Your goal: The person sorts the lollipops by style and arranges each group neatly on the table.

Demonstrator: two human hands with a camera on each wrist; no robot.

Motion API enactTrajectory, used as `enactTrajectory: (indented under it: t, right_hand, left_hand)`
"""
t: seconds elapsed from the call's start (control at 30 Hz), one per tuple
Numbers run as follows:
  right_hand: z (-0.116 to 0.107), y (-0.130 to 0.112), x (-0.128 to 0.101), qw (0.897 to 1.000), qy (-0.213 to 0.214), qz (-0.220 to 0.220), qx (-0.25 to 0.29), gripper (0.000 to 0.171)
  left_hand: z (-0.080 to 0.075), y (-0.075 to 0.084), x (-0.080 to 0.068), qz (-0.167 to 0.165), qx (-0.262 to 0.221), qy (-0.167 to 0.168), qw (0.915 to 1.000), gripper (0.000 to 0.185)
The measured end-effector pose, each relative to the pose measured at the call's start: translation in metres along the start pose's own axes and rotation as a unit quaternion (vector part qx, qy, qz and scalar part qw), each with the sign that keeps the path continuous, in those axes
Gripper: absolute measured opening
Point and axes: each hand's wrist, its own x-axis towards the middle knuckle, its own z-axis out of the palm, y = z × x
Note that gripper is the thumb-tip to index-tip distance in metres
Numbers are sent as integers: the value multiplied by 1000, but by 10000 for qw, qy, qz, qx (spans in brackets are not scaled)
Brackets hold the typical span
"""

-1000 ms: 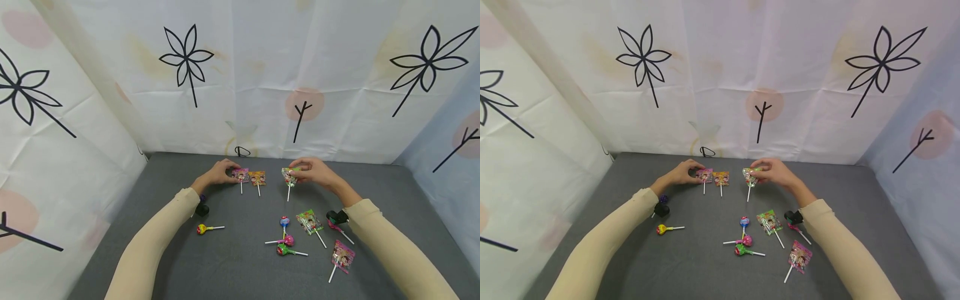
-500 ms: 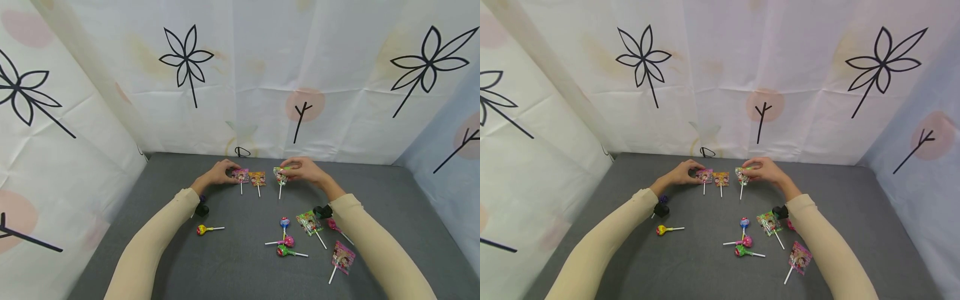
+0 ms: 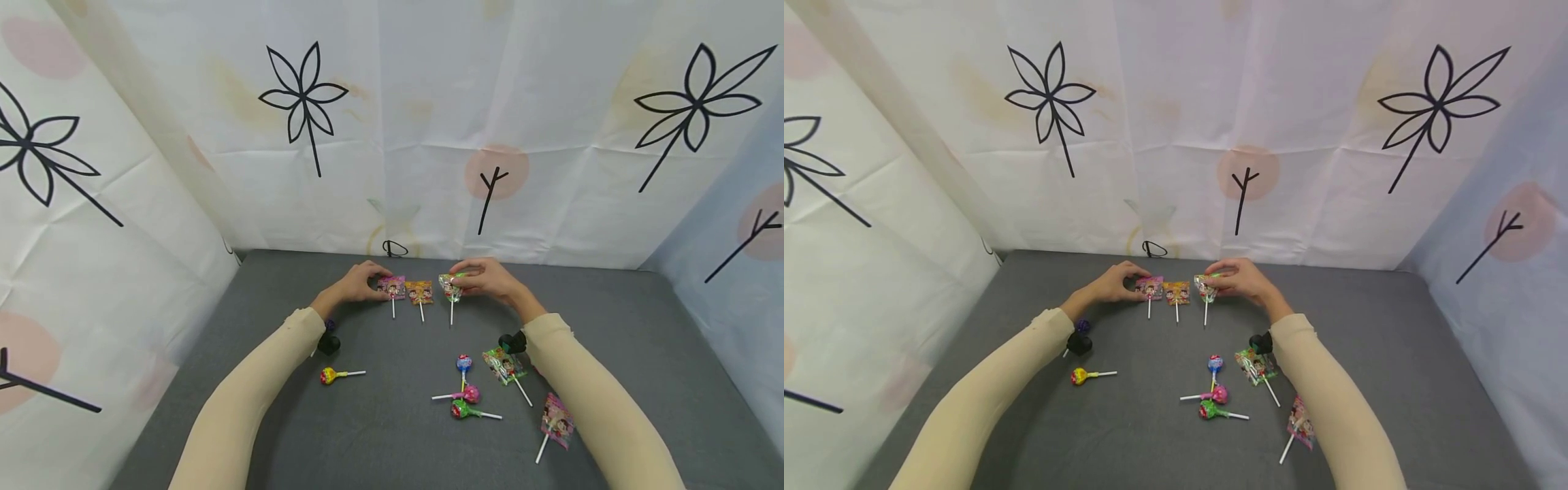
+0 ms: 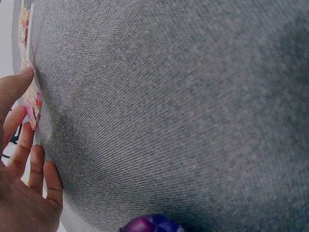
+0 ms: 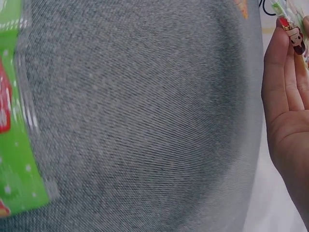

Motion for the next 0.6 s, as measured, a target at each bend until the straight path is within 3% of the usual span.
enactTrajectory:
  t: [0.6]
  right_hand:
    - [5, 16, 16, 9999, -106, -19, -62, 30]
  left_hand:
    - [0, 2, -1, 32, -19, 50, 10000, 51]
